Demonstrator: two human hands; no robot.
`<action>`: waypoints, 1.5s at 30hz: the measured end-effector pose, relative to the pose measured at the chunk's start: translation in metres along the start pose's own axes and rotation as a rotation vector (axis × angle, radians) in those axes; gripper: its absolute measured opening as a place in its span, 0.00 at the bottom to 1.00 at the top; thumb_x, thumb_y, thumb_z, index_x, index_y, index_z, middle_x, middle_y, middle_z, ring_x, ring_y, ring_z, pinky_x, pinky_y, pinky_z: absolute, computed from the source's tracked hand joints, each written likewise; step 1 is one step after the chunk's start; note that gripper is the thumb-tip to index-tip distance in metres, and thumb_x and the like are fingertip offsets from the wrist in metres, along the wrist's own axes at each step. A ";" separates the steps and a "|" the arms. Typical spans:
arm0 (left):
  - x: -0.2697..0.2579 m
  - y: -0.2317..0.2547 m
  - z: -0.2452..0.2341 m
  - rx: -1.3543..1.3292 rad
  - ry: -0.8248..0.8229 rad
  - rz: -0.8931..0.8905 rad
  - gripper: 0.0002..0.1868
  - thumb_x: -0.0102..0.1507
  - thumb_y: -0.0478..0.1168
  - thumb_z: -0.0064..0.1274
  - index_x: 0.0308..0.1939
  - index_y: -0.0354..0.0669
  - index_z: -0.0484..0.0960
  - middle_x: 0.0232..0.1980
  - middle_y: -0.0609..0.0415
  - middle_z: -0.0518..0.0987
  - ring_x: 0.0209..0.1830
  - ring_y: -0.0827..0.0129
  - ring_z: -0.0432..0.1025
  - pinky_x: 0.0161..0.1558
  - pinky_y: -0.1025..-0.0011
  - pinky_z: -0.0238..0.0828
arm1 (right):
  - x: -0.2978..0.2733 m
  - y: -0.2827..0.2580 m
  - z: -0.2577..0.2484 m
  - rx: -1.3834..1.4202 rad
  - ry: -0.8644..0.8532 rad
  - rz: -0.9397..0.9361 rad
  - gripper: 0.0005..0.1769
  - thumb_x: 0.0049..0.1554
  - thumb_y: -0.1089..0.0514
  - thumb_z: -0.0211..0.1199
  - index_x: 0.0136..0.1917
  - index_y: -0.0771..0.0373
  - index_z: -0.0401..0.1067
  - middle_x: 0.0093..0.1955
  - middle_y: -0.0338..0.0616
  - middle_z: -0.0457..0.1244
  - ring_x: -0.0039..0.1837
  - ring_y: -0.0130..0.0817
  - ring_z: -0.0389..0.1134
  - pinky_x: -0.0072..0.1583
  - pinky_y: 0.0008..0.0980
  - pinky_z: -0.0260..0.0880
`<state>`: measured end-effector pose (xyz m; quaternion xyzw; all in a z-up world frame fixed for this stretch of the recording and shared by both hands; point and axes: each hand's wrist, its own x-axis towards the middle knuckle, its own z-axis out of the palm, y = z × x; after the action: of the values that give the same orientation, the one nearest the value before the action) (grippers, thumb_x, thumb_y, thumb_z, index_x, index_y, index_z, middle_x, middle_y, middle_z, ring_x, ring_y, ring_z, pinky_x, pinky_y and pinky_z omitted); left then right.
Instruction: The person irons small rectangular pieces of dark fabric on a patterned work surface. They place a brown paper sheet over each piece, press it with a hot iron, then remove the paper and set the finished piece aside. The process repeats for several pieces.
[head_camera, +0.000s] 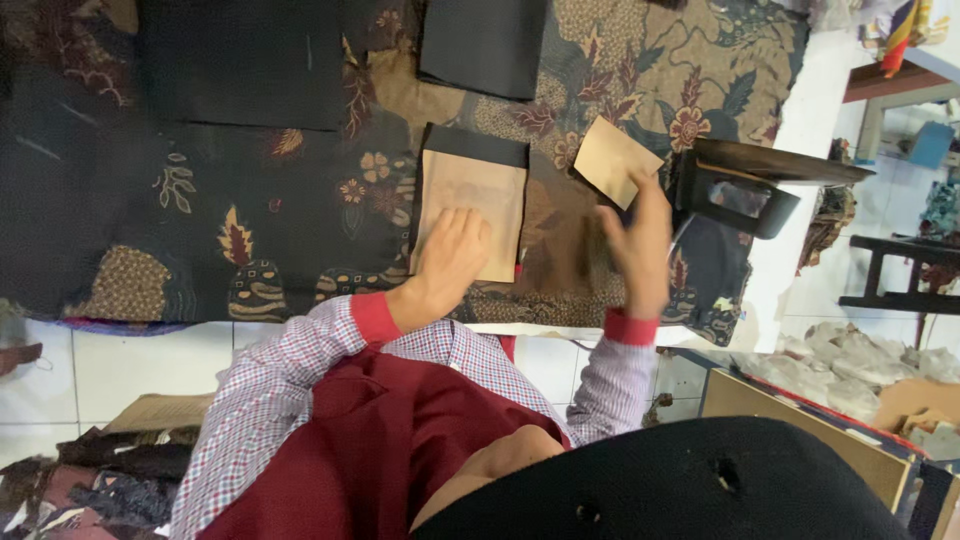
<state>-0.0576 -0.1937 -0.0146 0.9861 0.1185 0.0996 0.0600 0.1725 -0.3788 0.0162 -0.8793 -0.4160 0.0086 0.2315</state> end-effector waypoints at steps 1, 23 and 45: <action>0.000 0.004 0.001 0.012 0.003 -0.001 0.08 0.55 0.38 0.52 0.38 0.42 0.80 0.38 0.53 0.74 0.44 0.63 0.70 0.51 0.67 0.63 | 0.008 -0.012 0.014 -0.045 0.018 -0.103 0.33 0.56 0.62 0.67 0.72 0.71 0.64 0.71 0.68 0.60 0.73 0.63 0.59 0.71 0.49 0.58; -0.022 0.045 0.112 -0.016 0.009 -0.040 0.16 0.59 0.40 0.53 0.49 0.42 0.86 0.46 0.49 0.83 0.47 0.56 0.78 0.45 0.55 0.73 | 0.064 -0.164 0.113 -0.127 -0.799 -1.016 0.18 0.55 0.56 0.57 0.56 0.45 0.81 0.74 0.32 0.62 0.80 0.39 0.54 0.78 0.50 0.46; 0.019 0.003 0.053 -0.040 0.008 0.079 0.16 0.55 0.39 0.52 0.44 0.39 0.87 0.42 0.50 0.81 0.50 0.63 0.74 0.54 0.66 0.66 | 0.093 -0.151 0.079 -0.030 -0.367 -0.575 0.25 0.58 0.64 0.57 0.68 0.55 0.72 0.69 0.45 0.67 0.69 0.46 0.68 0.72 0.46 0.61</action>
<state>-0.0279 -0.1968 -0.0623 0.9882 0.0779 0.1084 0.0751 0.1070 -0.1963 0.0242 -0.7132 -0.6817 0.0949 0.1327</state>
